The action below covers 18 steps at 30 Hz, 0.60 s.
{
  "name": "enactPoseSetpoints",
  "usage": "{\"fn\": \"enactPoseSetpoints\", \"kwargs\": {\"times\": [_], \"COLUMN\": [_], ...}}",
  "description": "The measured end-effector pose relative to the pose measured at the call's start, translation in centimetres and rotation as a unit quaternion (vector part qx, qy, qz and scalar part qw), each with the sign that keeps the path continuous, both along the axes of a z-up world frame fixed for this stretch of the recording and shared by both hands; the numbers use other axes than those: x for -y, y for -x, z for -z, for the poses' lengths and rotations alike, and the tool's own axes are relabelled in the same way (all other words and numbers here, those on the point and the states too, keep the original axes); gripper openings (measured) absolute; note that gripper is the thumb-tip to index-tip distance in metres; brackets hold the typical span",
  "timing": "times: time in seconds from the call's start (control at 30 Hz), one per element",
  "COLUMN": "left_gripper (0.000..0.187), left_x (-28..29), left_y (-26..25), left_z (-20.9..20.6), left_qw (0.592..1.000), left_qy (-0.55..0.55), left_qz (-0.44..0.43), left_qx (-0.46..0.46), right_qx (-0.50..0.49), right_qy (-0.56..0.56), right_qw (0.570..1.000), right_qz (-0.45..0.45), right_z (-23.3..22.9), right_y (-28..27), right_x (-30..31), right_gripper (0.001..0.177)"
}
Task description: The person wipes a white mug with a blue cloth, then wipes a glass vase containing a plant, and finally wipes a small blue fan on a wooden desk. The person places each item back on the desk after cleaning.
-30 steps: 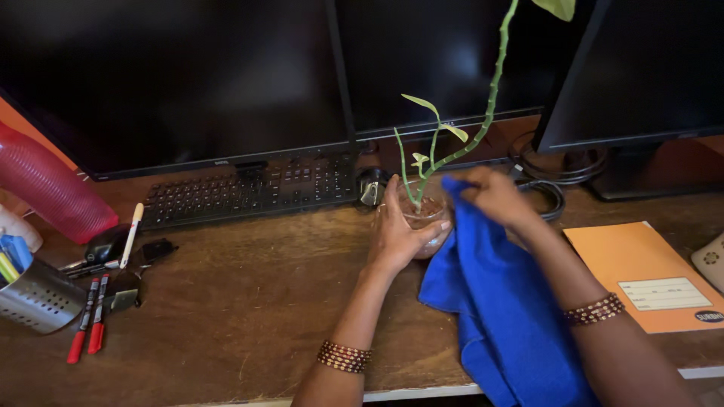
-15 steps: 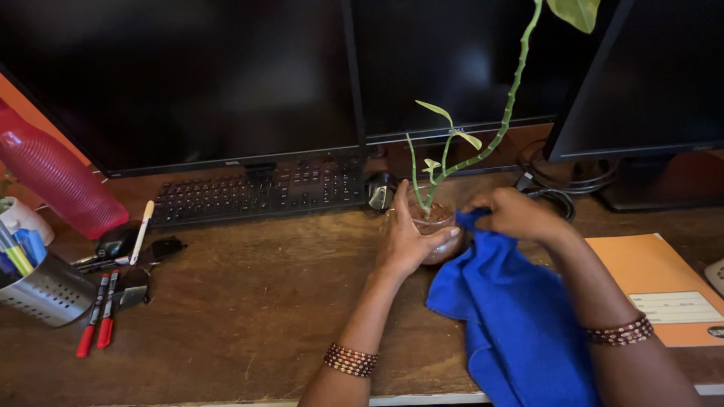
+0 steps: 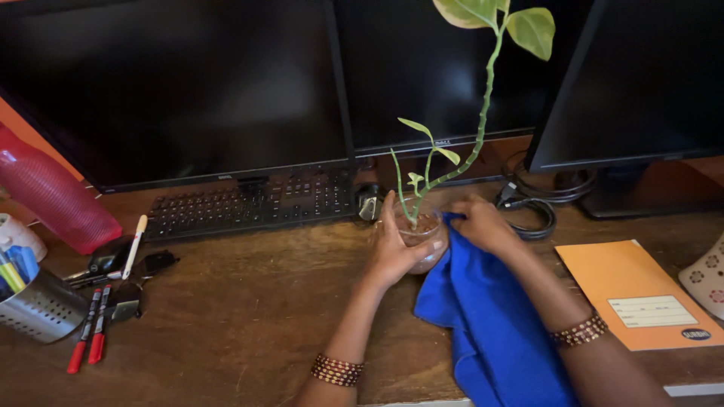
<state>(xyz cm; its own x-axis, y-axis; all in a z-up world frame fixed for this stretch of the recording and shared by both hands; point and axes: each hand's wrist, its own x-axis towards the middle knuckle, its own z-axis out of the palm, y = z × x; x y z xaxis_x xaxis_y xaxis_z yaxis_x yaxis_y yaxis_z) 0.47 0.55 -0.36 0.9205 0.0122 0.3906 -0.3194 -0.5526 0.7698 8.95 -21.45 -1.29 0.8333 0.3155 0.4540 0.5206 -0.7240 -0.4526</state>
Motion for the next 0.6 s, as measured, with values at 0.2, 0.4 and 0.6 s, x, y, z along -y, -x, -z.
{"fn": "enactPoseSetpoints", "kwargs": {"times": [0.2, 0.4, 0.6], "left_gripper": [0.133, 0.133, 0.139], "left_x": [-0.4, -0.2, 0.0], "left_y": [-1.0, -0.5, 0.2], "left_z": [1.3, 1.0, 0.1], "left_qw": [0.995, 0.996, 1.0], "left_qy": [0.071, 0.058, -0.006], "left_qz": [0.056, 0.049, -0.001], "left_qx": [0.036, 0.044, -0.012], "right_qx": [-0.049, -0.077, -0.02], "right_qy": [0.063, 0.093, 0.067], "right_qw": [0.996, 0.988, 0.997], "right_qz": [-0.039, -0.091, -0.02], "right_z": [-2.3, -3.9, -2.2], "right_y": [1.5, 2.6, 1.8], "right_x": [0.4, 1.1, 0.1], "right_gripper": [0.035, 0.042, 0.035]}}
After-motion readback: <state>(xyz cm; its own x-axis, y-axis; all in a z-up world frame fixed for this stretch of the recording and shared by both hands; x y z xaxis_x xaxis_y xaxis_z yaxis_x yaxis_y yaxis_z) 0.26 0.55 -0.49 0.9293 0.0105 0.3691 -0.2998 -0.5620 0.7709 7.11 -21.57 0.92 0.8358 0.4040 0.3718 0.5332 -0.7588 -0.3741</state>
